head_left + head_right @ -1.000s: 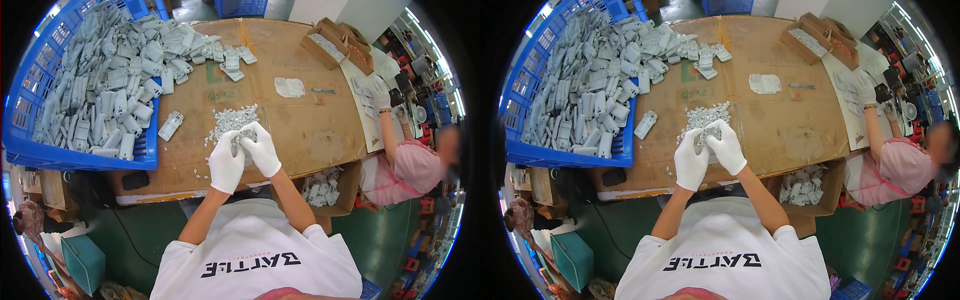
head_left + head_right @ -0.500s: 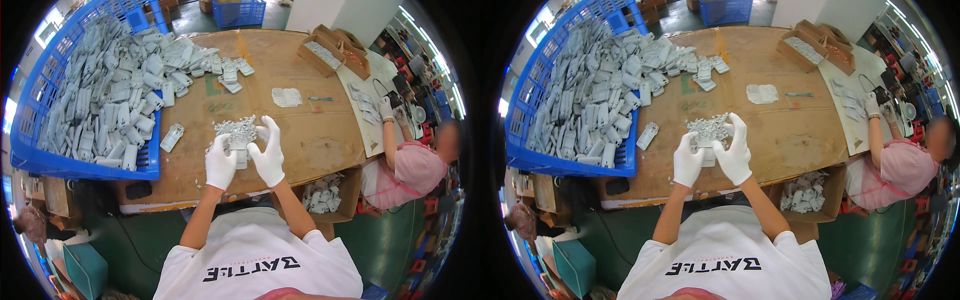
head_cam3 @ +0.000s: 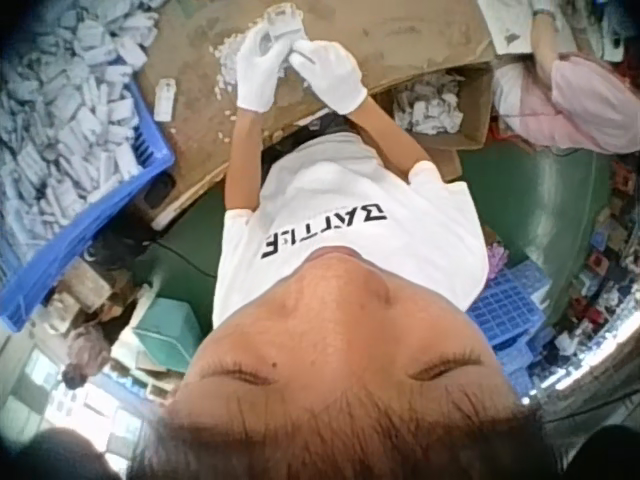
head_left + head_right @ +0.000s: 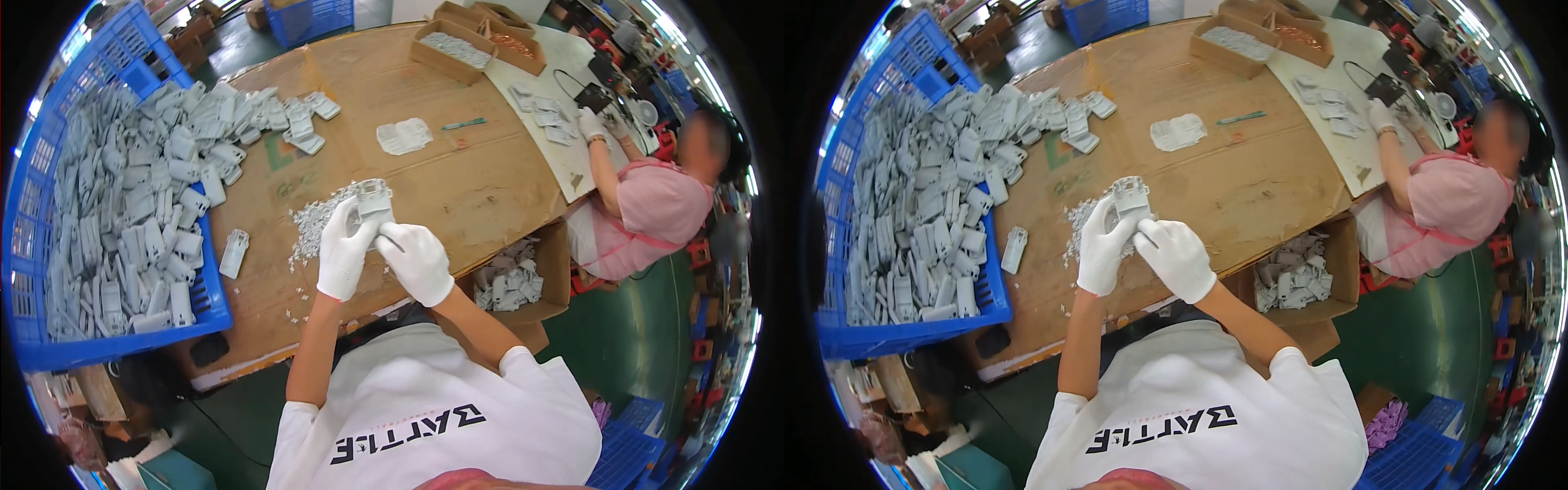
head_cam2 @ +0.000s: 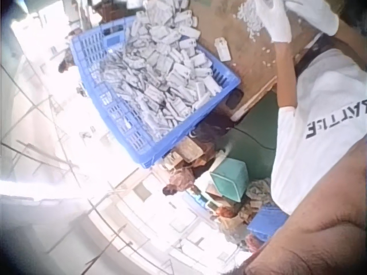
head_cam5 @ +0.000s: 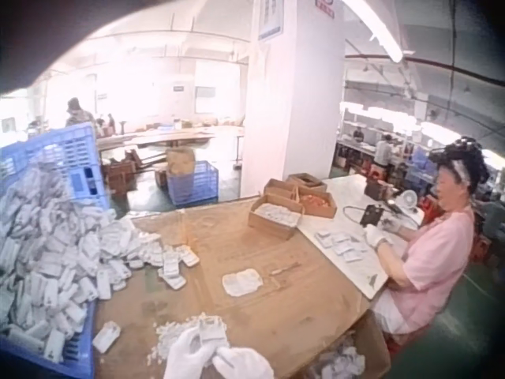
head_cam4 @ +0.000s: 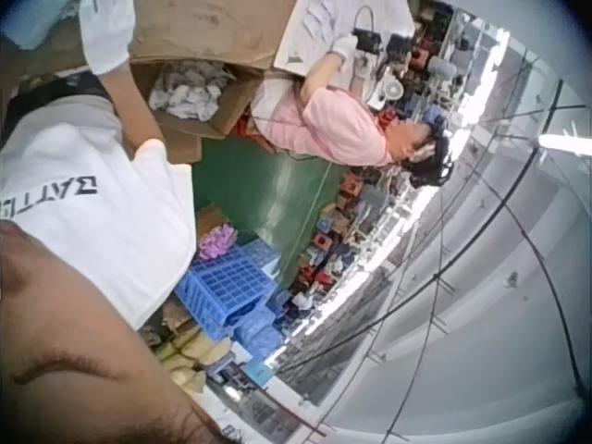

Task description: The person picks up a remote control housing and inserts small metal contacts into it by hand. They then place the assembled housing into a cardboard box and retrieve another from a blue crate to repeat the process.

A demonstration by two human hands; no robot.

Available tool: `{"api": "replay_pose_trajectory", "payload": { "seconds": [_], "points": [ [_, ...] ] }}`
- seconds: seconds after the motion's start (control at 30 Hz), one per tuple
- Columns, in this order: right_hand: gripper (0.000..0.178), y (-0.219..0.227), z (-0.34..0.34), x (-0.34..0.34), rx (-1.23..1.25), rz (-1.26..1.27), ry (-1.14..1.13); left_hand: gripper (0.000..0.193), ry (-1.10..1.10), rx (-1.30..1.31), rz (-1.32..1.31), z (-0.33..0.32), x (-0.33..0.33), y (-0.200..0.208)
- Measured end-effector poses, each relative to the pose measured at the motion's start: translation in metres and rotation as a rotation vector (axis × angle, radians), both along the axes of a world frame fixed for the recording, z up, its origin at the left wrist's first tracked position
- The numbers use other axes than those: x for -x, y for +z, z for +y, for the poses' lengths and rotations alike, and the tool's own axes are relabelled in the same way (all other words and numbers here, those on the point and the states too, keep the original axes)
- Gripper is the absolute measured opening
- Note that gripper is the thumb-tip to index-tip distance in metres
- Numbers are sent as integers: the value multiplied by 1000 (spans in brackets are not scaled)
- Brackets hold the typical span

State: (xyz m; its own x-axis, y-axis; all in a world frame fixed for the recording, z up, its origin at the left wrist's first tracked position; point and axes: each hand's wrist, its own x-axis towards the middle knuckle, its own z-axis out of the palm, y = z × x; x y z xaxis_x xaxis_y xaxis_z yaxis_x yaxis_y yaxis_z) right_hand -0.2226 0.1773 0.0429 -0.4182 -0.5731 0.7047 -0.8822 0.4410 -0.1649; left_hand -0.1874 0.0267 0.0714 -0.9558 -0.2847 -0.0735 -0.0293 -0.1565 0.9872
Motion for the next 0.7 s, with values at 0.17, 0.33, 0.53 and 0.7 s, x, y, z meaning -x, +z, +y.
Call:
{"api": "replay_pose_trajectory", "payload": {
  "seconds": [0.17,0.33,0.53,0.7],
  "points": [
    [33,6,7,-2,43,1,63,37,66,-14,-7,10,-10,20],
    [32,13,10,-3,74,-17,88,37,107,154,64,16,-12,26],
    [29,13,22,4,63,-36,13,42,163,266,48,18,-19,43],
    [15,-16,93,154,118,-97,-439,47,710,1431,-228,-109,-70,-26]
  ]
}}
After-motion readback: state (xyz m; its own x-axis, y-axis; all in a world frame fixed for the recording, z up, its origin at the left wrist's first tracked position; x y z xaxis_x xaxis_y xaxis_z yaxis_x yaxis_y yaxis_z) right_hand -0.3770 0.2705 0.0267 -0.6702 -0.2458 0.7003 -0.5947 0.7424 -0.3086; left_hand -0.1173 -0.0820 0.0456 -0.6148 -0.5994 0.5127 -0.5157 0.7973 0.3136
